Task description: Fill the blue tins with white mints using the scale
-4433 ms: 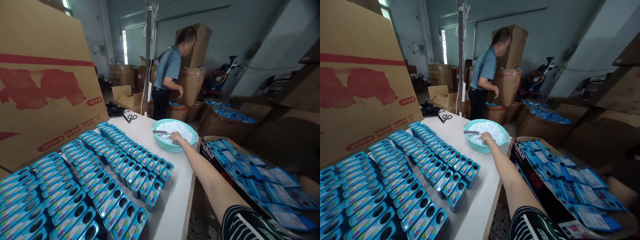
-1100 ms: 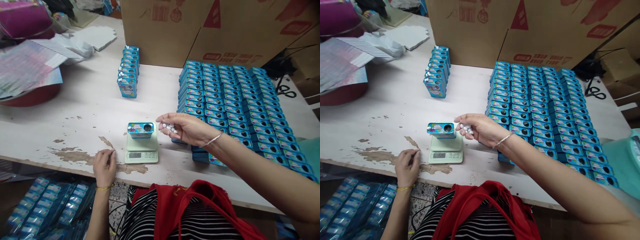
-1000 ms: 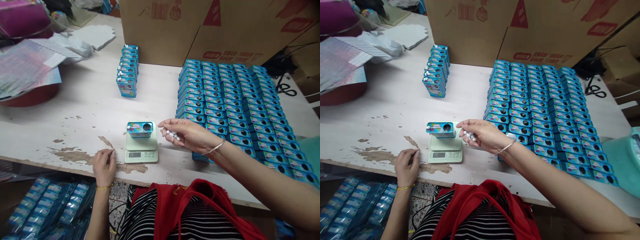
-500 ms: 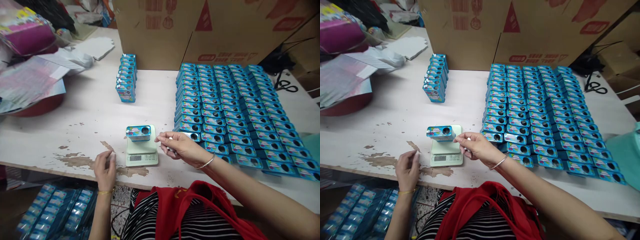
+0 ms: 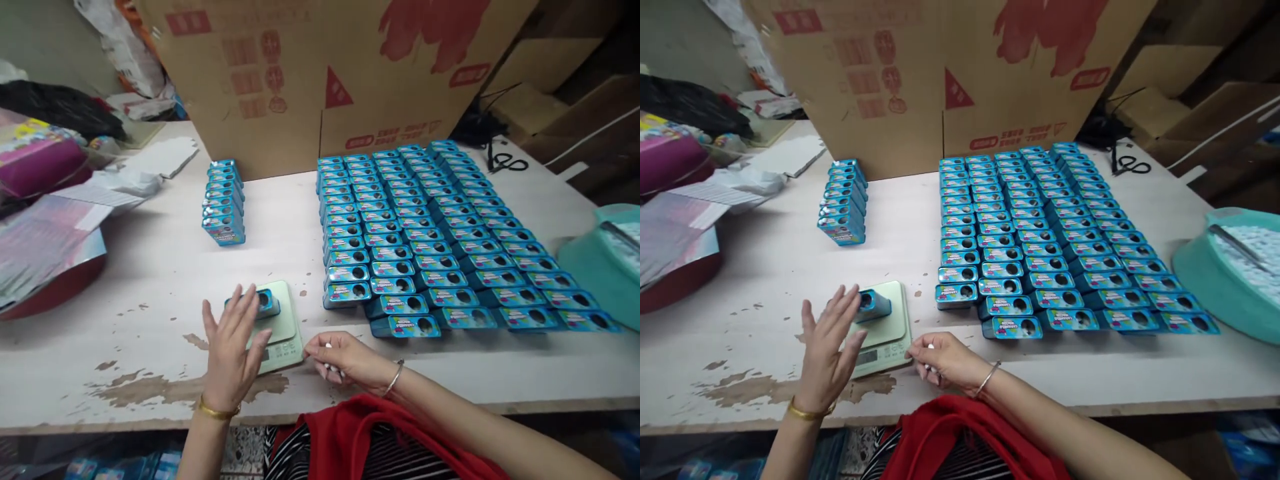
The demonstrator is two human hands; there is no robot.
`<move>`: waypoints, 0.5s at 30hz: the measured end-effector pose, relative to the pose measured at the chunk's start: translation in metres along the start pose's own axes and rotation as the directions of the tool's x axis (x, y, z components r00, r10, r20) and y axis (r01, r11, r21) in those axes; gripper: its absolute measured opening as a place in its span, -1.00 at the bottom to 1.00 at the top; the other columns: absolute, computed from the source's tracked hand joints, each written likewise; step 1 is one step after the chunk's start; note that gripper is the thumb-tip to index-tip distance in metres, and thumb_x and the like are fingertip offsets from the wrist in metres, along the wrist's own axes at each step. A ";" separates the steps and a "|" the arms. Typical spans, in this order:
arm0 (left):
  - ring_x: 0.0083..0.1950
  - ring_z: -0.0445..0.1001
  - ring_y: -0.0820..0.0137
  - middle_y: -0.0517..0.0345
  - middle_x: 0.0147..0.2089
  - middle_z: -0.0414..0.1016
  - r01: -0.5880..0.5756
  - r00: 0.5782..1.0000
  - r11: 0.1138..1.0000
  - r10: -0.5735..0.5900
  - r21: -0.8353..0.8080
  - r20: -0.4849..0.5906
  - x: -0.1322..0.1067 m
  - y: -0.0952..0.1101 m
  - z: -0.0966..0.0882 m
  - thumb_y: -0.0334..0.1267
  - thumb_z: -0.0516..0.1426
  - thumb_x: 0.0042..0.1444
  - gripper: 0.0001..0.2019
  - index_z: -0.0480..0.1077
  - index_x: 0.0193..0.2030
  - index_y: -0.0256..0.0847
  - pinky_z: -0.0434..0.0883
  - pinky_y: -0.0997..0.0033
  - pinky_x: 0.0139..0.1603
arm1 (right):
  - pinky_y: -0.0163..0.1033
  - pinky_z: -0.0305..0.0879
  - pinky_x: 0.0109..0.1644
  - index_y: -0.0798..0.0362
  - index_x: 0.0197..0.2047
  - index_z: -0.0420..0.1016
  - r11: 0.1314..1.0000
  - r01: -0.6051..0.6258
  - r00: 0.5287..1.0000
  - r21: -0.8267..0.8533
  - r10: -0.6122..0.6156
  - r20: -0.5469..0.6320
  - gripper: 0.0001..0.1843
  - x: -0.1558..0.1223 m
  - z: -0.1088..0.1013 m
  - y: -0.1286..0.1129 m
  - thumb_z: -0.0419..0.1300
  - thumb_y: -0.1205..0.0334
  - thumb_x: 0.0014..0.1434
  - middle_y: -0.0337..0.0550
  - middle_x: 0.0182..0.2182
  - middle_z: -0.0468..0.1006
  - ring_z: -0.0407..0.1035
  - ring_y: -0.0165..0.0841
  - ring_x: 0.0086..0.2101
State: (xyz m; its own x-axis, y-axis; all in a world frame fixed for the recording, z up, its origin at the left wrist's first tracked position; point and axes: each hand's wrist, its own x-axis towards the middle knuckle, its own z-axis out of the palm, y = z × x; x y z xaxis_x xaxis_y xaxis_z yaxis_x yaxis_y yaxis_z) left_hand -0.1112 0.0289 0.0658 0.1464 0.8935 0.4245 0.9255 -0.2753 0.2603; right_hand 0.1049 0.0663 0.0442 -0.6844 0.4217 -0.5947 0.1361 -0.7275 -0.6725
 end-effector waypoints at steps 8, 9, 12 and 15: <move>0.31 0.18 0.23 0.01 0.25 0.26 0.114 0.975 0.992 -0.122 -0.057 -0.188 0.007 -0.004 -0.028 -0.36 -0.01 0.24 -0.56 0.15 0.26 -0.08 -0.06 -0.11 0.39 | -0.39 -0.09 -0.61 0.15 -0.26 0.40 0.998 0.026 0.999 0.061 -0.028 0.026 -0.40 0.015 -0.038 0.052 0.26 -0.26 -0.09 -0.38 -0.65 0.36 0.11 -0.59 -0.70; 0.32 0.17 0.20 -0.01 0.25 0.26 0.116 0.979 0.993 -0.120 -0.028 -0.166 0.004 -0.005 -0.028 -0.34 0.02 0.22 -0.55 0.16 0.25 -0.09 -0.04 -0.12 0.38 | -0.38 -0.09 -0.60 0.15 -0.27 0.40 0.997 0.027 0.999 0.070 -0.029 0.021 -0.39 0.017 -0.040 0.056 0.27 -0.27 -0.10 -0.38 -0.66 0.35 0.11 -0.59 -0.70; 0.32 0.13 0.08 -0.12 0.25 0.22 0.081 0.996 0.993 -0.078 0.088 -0.035 0.003 -0.009 -0.023 -0.20 0.12 0.16 -0.44 0.08 0.29 -0.16 -0.02 -0.18 0.34 | -0.39 -0.09 -0.59 0.15 -0.31 0.41 0.998 0.003 1.000 0.058 -0.004 0.009 -0.40 0.018 -0.044 0.056 0.29 -0.26 -0.13 -0.38 -0.68 0.34 0.10 -0.58 -0.69; 0.12 0.33 0.11 -0.11 0.08 0.35 0.017 0.993 0.990 -0.033 0.141 0.112 0.020 -0.016 -0.017 -0.11 0.09 0.18 -0.49 0.13 0.23 -0.19 0.11 -0.14 0.27 | -0.39 -0.09 -0.57 0.16 -0.32 0.43 1.000 -0.022 1.000 0.007 0.022 0.002 -0.46 0.017 -0.045 0.048 0.28 -0.21 -0.08 -0.36 -0.68 0.35 0.09 -0.58 -0.68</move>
State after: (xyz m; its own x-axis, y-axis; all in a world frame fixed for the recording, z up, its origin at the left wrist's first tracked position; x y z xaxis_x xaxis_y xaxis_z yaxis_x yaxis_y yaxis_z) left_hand -0.1295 0.0451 0.0851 0.1538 0.9361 0.3162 0.9678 -0.2072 0.1427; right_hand 0.1322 0.0626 -0.0178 -0.6824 0.4051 -0.6084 0.1460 -0.7401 -0.6565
